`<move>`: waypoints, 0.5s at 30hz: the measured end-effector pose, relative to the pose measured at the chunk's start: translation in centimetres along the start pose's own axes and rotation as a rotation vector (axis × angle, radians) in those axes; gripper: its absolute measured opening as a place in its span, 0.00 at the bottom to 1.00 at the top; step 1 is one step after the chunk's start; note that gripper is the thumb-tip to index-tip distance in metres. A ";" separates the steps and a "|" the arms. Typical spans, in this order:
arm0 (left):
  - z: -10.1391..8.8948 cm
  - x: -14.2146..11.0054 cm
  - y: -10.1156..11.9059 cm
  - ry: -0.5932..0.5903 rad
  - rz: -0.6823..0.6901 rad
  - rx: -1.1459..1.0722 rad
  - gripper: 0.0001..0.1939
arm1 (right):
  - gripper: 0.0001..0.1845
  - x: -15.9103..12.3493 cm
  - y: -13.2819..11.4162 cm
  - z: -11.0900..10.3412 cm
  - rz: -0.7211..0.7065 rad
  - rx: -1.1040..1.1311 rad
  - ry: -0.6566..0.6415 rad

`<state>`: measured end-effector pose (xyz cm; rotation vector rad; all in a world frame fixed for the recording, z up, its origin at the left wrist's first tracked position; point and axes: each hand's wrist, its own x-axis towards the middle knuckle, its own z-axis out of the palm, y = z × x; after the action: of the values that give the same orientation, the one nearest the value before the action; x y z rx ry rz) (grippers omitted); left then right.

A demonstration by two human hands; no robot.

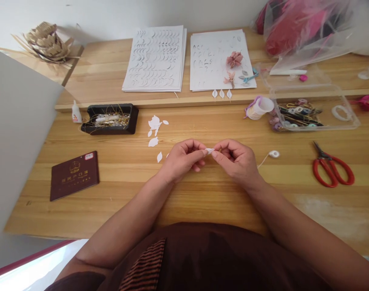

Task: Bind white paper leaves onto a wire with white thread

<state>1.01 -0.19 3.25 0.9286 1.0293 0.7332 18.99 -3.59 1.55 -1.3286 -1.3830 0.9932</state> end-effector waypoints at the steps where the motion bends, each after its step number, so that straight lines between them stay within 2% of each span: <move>1: 0.0 0.0 0.0 0.001 0.002 -0.004 0.13 | 0.05 0.0 0.0 0.0 -0.002 0.000 -0.005; 8: 0.0 0.0 -0.1 0.006 0.013 -0.004 0.13 | 0.04 -0.1 0.2 -0.2 -0.004 -0.028 -0.046; 15: -0.1 -0.1 0.1 -0.008 0.059 0.096 0.13 | 0.09 -0.1 0.1 -0.3 0.014 -0.001 -0.029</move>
<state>0.92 -0.21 3.37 1.0473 1.0407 0.7338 19.27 -3.65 1.54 -1.3305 -1.3983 1.0251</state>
